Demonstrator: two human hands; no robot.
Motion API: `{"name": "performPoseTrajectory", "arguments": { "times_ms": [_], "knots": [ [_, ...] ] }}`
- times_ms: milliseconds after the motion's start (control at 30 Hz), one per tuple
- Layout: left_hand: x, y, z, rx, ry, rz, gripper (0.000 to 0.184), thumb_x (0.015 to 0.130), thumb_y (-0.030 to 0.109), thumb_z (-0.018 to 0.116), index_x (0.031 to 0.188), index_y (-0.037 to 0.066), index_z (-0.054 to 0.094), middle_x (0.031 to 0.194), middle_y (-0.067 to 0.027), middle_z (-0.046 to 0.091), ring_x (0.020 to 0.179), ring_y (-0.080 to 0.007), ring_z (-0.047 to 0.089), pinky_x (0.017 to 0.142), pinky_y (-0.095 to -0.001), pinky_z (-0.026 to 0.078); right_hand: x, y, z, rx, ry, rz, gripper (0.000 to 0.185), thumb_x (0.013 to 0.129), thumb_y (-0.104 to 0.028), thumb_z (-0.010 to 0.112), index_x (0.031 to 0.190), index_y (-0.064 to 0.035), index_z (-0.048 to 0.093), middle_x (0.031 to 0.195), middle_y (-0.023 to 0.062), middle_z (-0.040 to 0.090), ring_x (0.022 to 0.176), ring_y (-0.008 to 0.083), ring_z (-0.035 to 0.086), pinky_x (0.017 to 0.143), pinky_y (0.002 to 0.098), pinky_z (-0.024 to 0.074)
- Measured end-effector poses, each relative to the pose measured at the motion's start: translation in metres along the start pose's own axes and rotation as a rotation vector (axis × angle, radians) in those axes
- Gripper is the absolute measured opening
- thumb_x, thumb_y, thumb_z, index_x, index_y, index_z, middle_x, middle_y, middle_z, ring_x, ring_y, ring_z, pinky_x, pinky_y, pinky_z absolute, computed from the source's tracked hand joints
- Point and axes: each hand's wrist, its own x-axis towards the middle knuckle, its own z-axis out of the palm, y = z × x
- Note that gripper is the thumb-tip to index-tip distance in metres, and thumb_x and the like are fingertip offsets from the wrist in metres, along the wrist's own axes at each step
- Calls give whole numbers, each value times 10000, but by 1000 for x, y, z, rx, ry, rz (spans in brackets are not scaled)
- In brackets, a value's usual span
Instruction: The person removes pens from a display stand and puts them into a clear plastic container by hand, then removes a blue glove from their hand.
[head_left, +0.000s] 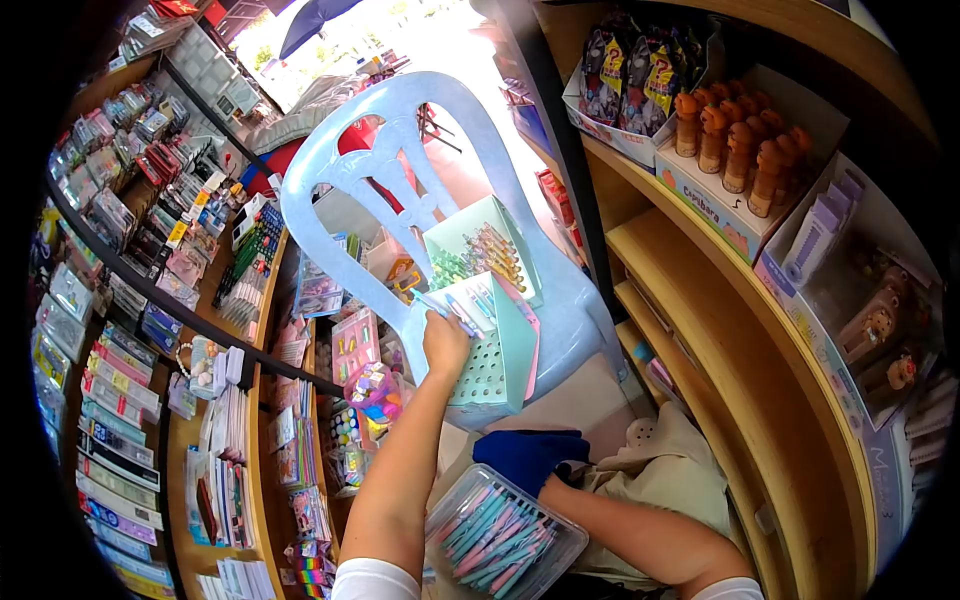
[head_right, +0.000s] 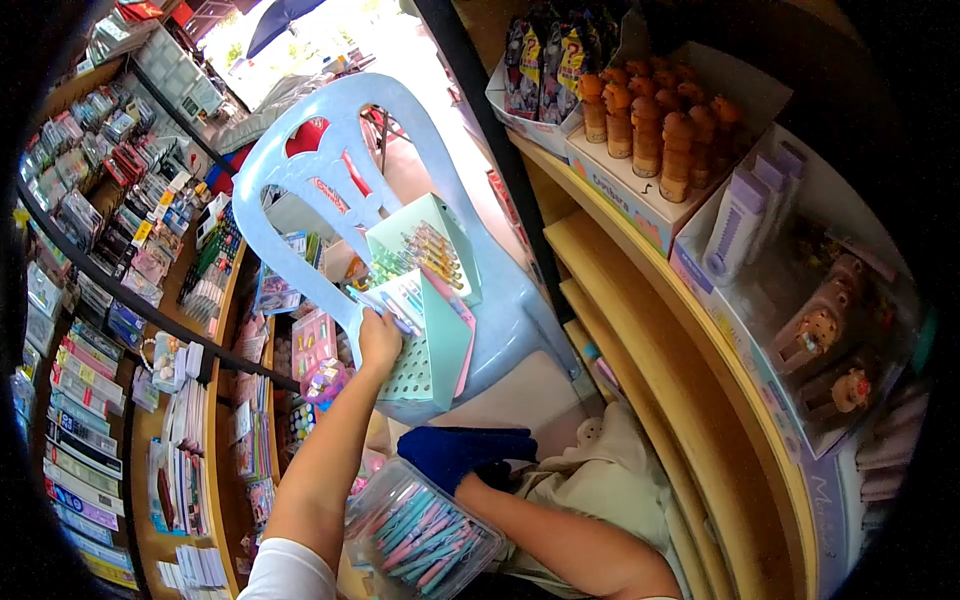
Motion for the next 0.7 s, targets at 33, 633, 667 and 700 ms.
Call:
{"name": "performPoseTrajectory", "arguments": {
  "times_ms": [33,633,667,700],
  "knots": [
    [2,0,0,-27,4,13,263,810,189,484,928,-40,430,823,-248,567,777,-393,555,691,-446,412,1,-1,-1,-18,11,-5,113,710,-151,486,639,-85,546,652,136,528,654,275,544,573,357,413],
    [-74,81,-99,-911,-389,-184,97,827,128,488,825,31,489,789,-66,557,751,-145,574,599,-254,504,6,5,-73,356,454,355,128,756,-155,523,753,-41,466,683,141,459,637,276,490,551,330,396],
    [-83,85,-105,-932,-433,-186,93,824,125,495,823,32,490,794,-65,561,754,-143,574,605,-254,504,5,17,-73,590,482,378,132,771,-163,526,763,-43,471,673,127,449,614,250,486,537,307,393],
    [-90,87,-107,-945,-455,-179,92,823,125,500,822,34,491,799,-64,566,752,-141,574,612,-255,504,8,10,-88,289,415,273,95,768,-135,522,768,-49,479,683,120,457,620,251,487,539,312,392]
  ]
}}
